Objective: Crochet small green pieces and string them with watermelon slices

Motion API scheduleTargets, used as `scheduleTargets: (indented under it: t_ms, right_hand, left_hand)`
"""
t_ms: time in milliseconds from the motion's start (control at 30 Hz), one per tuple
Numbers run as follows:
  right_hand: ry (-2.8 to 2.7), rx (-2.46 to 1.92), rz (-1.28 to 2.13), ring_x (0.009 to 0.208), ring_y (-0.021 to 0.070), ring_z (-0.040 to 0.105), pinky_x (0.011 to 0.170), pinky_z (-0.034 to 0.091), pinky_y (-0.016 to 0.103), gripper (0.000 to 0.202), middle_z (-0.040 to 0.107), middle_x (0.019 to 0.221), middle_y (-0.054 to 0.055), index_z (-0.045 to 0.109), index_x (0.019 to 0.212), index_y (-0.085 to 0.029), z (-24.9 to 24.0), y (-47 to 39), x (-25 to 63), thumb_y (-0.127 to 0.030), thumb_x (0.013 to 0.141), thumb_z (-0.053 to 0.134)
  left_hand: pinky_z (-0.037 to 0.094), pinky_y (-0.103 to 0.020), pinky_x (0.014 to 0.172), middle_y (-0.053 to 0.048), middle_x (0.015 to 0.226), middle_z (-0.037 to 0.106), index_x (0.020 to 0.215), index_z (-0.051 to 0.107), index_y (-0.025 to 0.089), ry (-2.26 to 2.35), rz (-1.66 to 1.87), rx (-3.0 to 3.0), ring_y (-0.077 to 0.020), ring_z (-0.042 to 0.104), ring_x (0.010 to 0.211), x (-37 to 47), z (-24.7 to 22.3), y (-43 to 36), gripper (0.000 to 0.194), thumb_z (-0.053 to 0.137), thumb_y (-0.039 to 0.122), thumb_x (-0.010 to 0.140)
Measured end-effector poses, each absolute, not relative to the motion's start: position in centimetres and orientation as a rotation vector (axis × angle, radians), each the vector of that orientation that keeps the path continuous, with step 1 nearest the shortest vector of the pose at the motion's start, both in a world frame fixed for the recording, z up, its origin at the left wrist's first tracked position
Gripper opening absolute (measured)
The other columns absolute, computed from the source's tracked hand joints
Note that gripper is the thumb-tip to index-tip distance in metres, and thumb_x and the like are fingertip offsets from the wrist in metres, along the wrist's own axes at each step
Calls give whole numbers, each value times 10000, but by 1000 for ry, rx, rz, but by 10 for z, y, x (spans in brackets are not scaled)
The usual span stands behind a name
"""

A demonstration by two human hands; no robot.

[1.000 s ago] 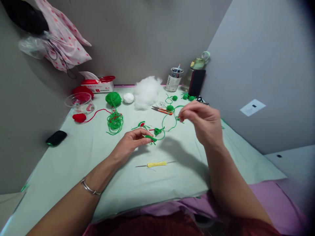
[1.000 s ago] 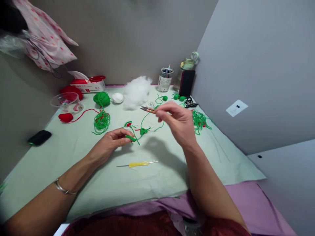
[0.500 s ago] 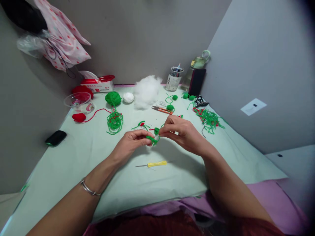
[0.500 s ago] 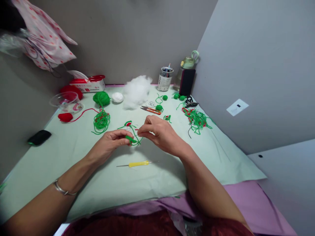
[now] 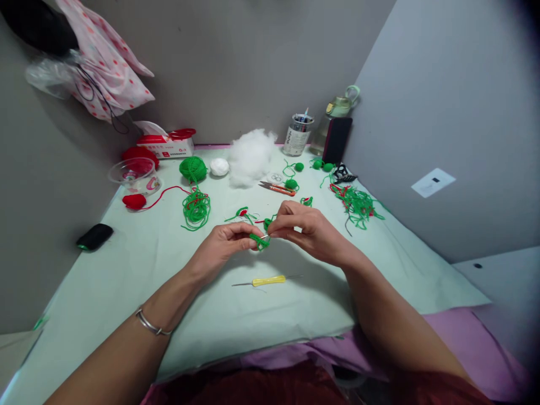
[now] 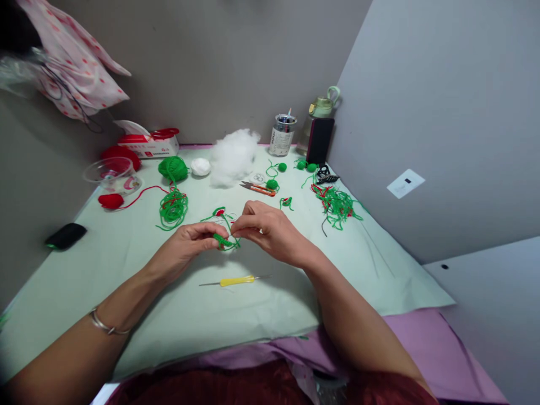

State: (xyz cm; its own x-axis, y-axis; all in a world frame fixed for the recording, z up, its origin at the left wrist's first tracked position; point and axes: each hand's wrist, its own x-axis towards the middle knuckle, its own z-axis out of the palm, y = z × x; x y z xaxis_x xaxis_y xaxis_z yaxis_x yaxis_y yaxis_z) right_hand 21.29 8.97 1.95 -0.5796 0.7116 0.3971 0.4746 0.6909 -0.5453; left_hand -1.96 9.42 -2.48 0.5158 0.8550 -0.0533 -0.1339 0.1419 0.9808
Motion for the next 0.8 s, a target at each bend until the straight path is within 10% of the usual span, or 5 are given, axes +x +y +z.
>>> scheduleTargets:
  t_ms: [800]
  right_hand:
    - [-2263, -857, 548, 759, 119, 562, 685, 438, 248, 90, 561, 795, -2, 760, 952, -210, 15, 91, 209, -210, 951, 670]
  left_hand:
    - [498, -272, 849, 0, 901, 709, 923, 739, 210, 668, 797, 1144, -125, 652, 828, -17, -27, 92, 88, 761, 246, 846]
